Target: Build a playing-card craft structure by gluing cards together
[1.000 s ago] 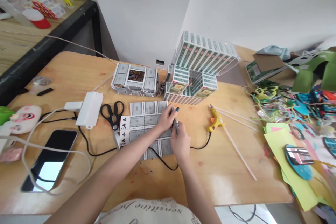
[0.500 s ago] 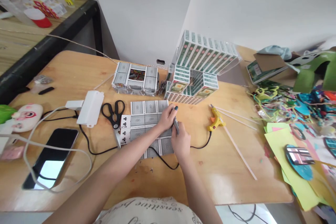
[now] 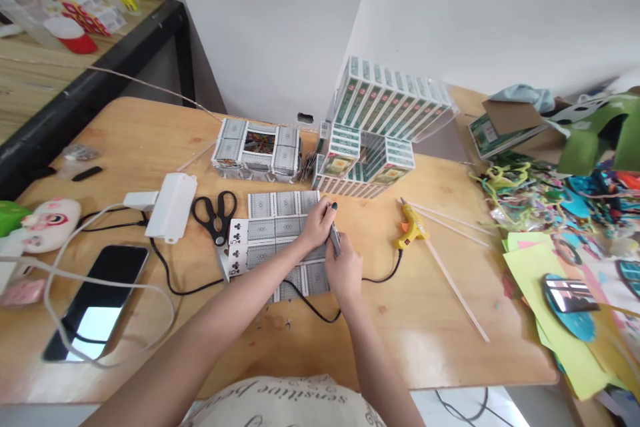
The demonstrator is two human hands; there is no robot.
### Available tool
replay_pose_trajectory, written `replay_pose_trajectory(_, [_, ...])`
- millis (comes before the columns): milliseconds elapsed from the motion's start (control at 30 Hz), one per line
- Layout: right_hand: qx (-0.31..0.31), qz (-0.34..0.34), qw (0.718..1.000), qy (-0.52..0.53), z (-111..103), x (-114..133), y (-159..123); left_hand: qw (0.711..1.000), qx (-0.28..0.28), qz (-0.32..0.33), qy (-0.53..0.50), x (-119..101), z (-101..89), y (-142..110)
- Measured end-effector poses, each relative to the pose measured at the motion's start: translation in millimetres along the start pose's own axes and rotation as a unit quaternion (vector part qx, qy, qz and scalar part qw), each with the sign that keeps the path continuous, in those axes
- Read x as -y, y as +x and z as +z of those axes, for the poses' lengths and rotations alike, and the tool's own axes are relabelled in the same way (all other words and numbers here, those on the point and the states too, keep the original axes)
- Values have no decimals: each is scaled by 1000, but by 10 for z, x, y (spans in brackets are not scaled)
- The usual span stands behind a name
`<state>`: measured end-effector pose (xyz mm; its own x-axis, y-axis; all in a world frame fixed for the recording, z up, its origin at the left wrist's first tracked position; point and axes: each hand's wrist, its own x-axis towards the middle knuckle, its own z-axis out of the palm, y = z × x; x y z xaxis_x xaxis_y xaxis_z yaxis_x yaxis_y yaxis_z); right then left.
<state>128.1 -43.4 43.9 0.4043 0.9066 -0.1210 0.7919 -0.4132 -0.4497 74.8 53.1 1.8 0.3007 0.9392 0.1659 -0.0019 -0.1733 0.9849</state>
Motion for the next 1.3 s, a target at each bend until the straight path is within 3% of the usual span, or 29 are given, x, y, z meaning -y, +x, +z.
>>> replay_pose_trajectory(400, [-4, 14, 998, -59, 66, 71, -36, 1000, 10, 2, -28, 53, -24, 7])
replay_pose_trajectory(633, [-53, 11, 998, -16, 159, 8, -36, 997, 23, 41, -67, 76, 7, 23])
replay_pose_trajectory(900, [-127, -68, 989, 32, 266, -91, -27, 997, 27, 75, 16, 94, -7, 32])
replay_pose_trajectory(1300, [-104, -30, 994, 0, 350, -120, -23, 986, 6, 100, 134, 41, 0, 19])
